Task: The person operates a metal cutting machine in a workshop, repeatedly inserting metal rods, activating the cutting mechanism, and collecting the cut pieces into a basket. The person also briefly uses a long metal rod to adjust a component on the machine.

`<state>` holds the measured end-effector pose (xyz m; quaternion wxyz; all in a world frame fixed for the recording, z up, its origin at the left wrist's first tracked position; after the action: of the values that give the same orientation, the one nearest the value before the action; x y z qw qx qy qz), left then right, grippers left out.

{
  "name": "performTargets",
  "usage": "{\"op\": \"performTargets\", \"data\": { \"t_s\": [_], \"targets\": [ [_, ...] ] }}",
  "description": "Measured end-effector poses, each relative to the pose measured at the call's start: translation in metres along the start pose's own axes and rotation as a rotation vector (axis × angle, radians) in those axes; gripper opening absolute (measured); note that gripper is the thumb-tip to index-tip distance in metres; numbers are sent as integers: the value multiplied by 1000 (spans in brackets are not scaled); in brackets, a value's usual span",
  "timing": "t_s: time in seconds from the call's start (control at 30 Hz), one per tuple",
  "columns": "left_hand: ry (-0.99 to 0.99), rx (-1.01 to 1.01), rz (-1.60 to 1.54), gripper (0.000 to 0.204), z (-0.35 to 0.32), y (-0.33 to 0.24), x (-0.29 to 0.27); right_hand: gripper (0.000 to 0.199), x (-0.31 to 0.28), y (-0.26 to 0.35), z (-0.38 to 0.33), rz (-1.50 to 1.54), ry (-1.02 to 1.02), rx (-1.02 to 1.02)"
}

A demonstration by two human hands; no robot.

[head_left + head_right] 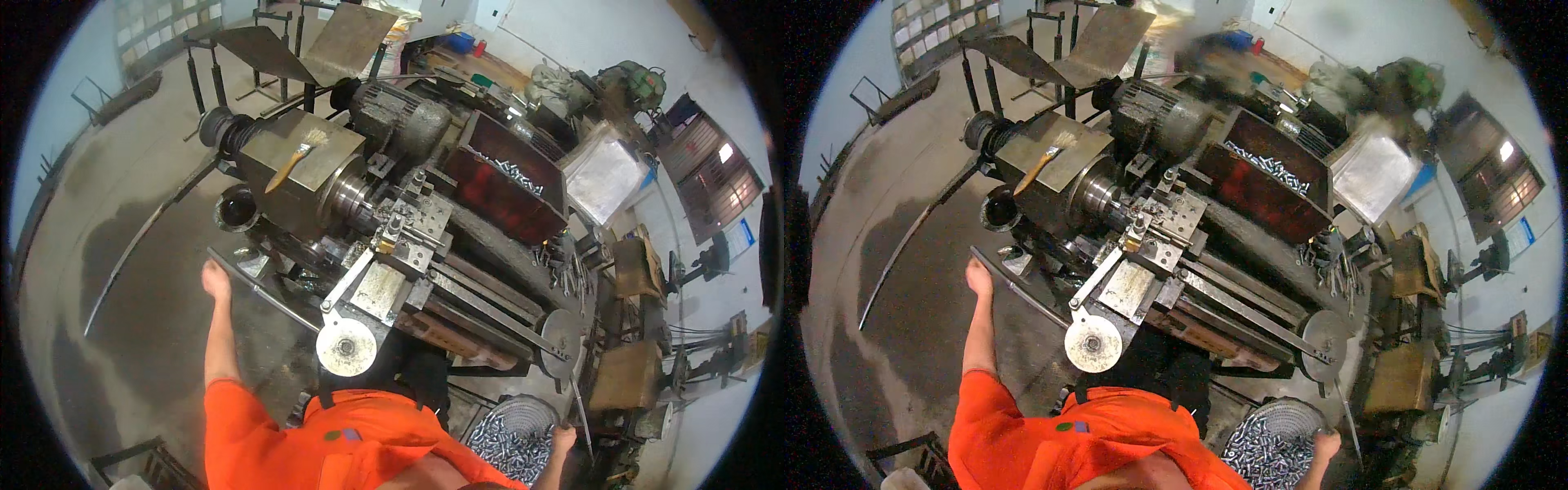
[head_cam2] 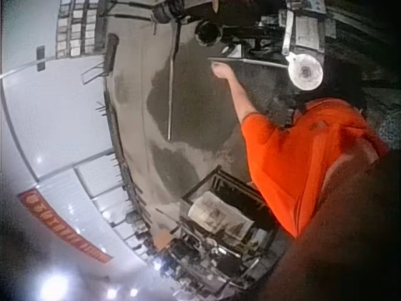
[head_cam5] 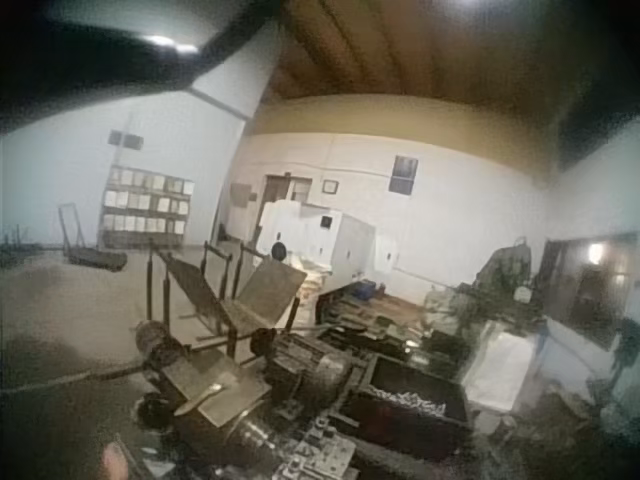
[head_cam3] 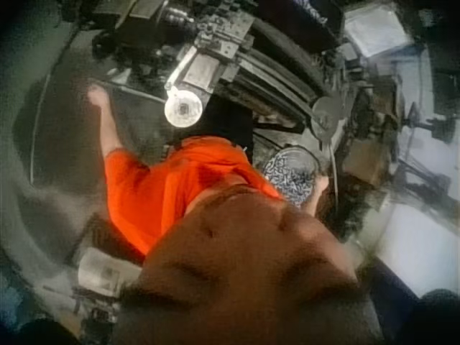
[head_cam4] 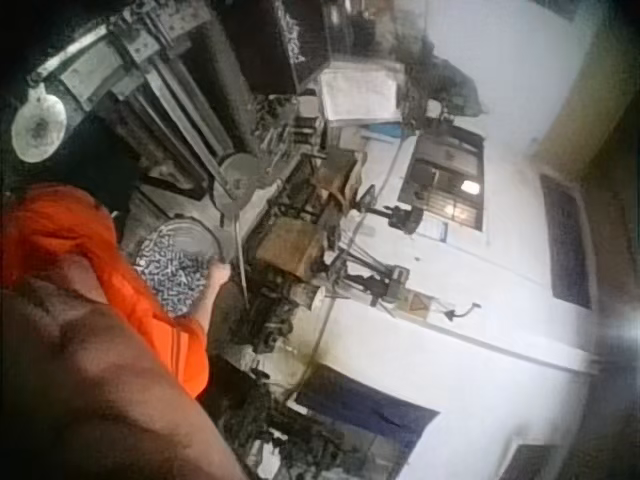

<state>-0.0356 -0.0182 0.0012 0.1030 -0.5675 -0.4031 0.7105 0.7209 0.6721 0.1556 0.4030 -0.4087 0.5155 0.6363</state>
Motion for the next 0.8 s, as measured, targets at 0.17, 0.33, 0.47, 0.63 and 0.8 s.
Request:
{"op": "performTargets", "data": {
  "t_s": [0.17,0.33,0.47,0.63,0.8],
  "targets": [
    [-97,732,694,42,2,-48,17,39,41,19,-24,47,-63,-187],
    [247,923,900,36,10,-88,23,34,28,68,-41,182,92,-139],
    [238,927,899,32,11,-77,39,27,36,90,-51,257,106,-282],
    [105,358,501,36,-26,-69,67,29,20,138,-77,149,168,-176],
    [297,853,849,21,-2,-72,52,26,0,162,-55,243,162,-331]
  ]
}}
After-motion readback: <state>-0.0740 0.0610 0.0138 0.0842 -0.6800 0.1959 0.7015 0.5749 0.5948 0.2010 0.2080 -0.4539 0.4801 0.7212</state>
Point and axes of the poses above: each hand's wrist, its own z-axis towards the middle knuckle, its own x-axis out of the palm, y = z × x, the point moved 4 cm from there along z, towards the middle knuckle, and after that the axes turned 11 degrees about z, right-handed, at the moved point
